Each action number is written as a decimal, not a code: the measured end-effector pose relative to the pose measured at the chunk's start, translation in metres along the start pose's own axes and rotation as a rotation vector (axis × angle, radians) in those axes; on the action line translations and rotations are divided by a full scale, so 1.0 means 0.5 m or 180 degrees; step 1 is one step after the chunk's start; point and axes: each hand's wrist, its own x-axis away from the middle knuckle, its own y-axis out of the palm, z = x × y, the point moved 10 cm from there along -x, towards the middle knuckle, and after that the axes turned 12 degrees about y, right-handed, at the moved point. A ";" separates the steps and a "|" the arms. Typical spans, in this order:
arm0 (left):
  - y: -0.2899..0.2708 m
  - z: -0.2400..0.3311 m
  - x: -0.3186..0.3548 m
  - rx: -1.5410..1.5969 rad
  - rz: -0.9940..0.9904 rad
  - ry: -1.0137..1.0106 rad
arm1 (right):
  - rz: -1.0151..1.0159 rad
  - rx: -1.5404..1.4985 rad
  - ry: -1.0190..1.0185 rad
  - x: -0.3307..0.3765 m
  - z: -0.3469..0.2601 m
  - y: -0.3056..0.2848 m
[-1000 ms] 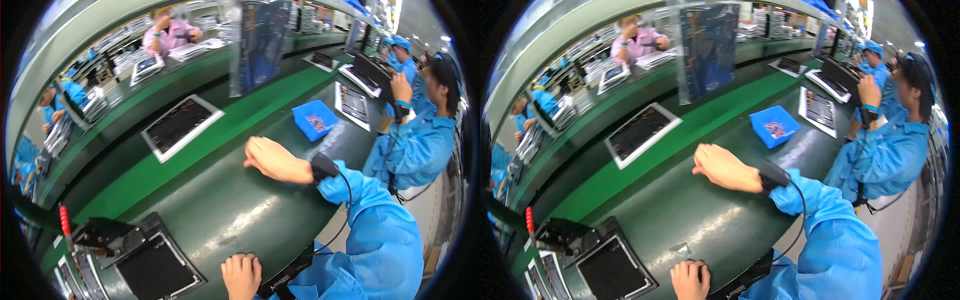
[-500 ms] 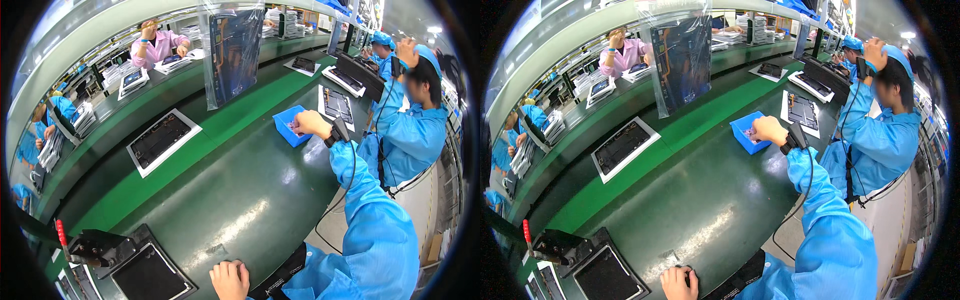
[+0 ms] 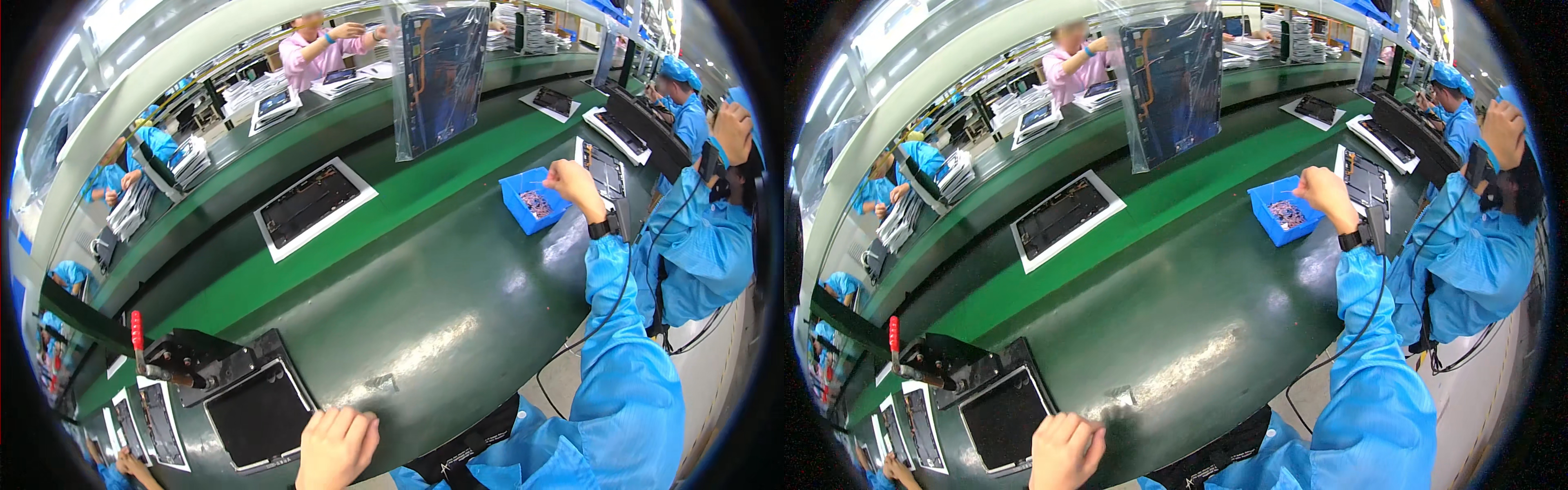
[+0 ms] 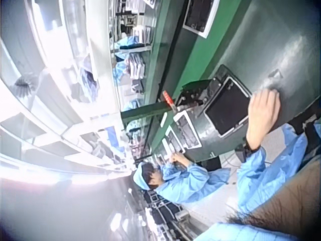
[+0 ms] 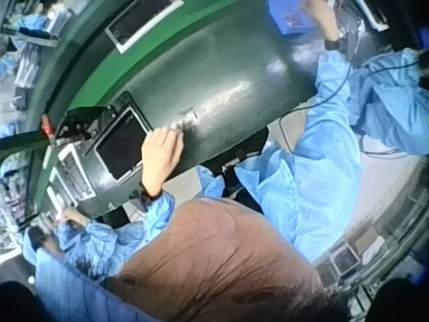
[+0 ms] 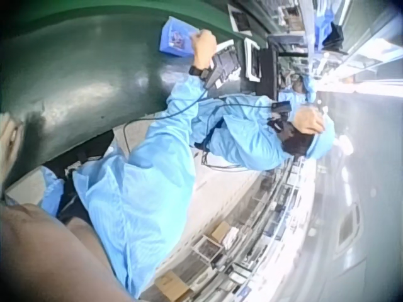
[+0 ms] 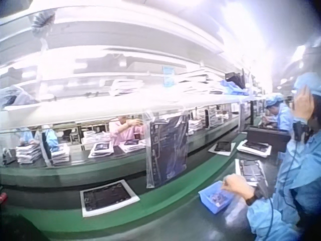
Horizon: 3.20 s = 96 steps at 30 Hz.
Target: The person assembles tablet computers by pressing tablet frames in a manual lever press, attaching internal wires and ribbon cables by hand, pressing the assembled units again, and placing them onto the conveyor belt.
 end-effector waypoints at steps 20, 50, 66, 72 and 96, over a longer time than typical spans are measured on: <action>0.337 -0.237 -0.127 0.5368 0.1658 -0.2200 | -0.3951 -0.3290 -0.1130 0.498 -0.542 0.251; 0.338 -0.226 -0.109 0.4995 0.1497 -0.2262 | -0.3173 -0.3725 -0.1387 0.460 -0.544 0.202; 0.339 -0.219 -0.111 0.4931 0.1304 -0.2178 | -0.2931 -0.3861 -0.1293 0.457 -0.534 0.197; 0.342 -0.222 -0.113 0.4910 0.1268 -0.2199 | -0.3335 -0.3591 -0.1206 0.462 -0.536 0.211; 0.363 -0.201 -0.088 0.4973 0.0853 -0.1993 | -0.2460 -0.3131 -0.1654 0.495 -0.542 0.165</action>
